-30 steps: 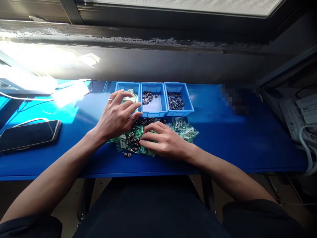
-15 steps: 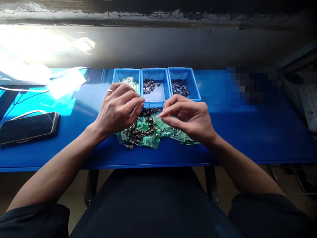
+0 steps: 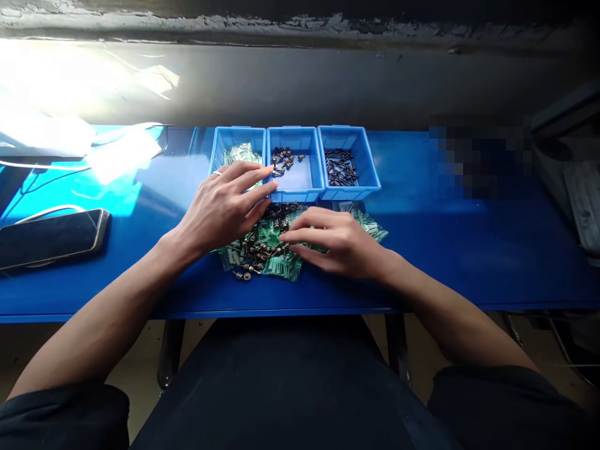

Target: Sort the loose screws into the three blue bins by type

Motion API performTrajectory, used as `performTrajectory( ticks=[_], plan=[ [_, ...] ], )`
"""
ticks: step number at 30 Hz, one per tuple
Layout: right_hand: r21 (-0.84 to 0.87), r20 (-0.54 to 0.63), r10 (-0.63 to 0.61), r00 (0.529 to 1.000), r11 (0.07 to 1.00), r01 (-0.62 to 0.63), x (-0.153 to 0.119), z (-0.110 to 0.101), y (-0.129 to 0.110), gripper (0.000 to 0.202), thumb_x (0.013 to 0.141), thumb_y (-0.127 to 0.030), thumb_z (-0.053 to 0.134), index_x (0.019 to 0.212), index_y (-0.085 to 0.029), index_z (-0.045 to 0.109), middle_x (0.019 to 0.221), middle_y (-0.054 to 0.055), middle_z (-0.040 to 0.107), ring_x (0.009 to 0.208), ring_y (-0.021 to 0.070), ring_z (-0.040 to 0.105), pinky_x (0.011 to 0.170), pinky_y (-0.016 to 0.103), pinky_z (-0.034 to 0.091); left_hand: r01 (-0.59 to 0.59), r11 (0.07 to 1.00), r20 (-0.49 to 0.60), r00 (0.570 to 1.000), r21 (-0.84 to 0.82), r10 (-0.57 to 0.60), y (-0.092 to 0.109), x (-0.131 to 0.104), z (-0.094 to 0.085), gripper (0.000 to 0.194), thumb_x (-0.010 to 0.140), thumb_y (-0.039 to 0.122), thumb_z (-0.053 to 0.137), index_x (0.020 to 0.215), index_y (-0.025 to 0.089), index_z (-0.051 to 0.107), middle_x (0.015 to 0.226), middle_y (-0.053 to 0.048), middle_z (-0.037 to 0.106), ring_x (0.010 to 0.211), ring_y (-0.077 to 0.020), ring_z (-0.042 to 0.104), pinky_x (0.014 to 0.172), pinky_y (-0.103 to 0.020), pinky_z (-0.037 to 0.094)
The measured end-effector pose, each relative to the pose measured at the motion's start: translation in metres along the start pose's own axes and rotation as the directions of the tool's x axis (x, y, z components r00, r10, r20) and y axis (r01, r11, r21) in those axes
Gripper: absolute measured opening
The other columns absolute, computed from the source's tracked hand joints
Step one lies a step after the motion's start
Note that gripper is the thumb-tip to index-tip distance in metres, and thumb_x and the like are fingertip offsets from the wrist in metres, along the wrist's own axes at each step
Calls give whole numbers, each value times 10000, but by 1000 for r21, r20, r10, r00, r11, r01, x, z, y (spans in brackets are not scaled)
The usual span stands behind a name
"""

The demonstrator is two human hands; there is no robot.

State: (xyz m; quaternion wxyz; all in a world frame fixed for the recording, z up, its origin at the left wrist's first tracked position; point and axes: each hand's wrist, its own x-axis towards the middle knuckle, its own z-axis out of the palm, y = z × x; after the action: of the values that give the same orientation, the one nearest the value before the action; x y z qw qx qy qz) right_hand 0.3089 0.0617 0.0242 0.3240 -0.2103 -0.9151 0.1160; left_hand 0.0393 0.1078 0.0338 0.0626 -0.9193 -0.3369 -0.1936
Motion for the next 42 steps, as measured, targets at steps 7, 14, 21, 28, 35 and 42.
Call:
performTrajectory(
  ticks=[7, 14, 21, 28, 35, 42],
  plan=[
    [-97, 44, -21, 999, 995, 25, -1, 5, 1, 145, 1083, -147, 627, 1101, -168, 769, 1022, 113, 790, 903, 221, 725, 741, 347, 608, -15, 1000, -7, 1000, 2, 15, -1, 0, 0, 329, 1126, 264, 516, 1390, 189, 697, 1519, -123, 682, 1408, -349, 654, 1074, -571, 636],
    [237, -137, 220, 966, 954, -184, 5, -8, -6, 57, 1048, -139, 694, 1096, -154, 721, 1059, 102, 793, 895, 178, 748, 738, 318, 634, -12, 1000, -77, 997, 2, 12, -1, -1, -1, 284, 1120, 288, 531, 1305, 212, 732, 1406, -101, 747, 1337, -328, 693, 952, -518, 651],
    [811, 73, 584, 809, 437, -389, 11, -14, -10, 116, 956, -217, 833, 1058, -178, 793, 863, 4, 803, 704, 124, 750, 578, 227, 638, -2, 1000, -57, 998, 26, 3, 3, 1, -6, 270, 1107, 288, 524, 1238, 221, 750, 1289, -64, 790, 1244, -306, 726, 910, -476, 630],
    [788, -141, 600, 787, 549, -277, 11, -22, -8, 420, 1003, -145, 705, 1398, -283, 737, 1374, 44, 795, 1247, 243, 778, 1016, 413, 699, -35, 998, -100, 994, 48, 39, -2, 3, -2, 280, 1123, 290, 498, 1221, 204, 746, 1266, -68, 798, 1196, -311, 744, 862, -477, 632],
    [497, -115, 250, 961, 852, -162, 7, -8, -14, 194, 1010, -83, 675, 1076, -173, 834, 932, 48, 842, 831, 157, 793, 694, 297, 644, 28, 890, -147, 983, -455, -106, 56, -19, -55, 185, 1022, 227, 634, 1128, 335, 741, 1041, -5, 808, 933, -215, 755, 810, -443, 653],
    [465, -150, 248, 957, 872, -153, 8, 0, -8, 194, 1017, -93, 649, 1051, -141, 834, 898, 61, 836, 797, 152, 770, 642, 291, 601, 307, 681, 628, 723, -665, 288, 102, -147, -77, 530, 1075, 457, 590, 1600, 398, 548, 1612, -31, 615, 1366, -238, 713, 1091, -313, 669]
  ],
)
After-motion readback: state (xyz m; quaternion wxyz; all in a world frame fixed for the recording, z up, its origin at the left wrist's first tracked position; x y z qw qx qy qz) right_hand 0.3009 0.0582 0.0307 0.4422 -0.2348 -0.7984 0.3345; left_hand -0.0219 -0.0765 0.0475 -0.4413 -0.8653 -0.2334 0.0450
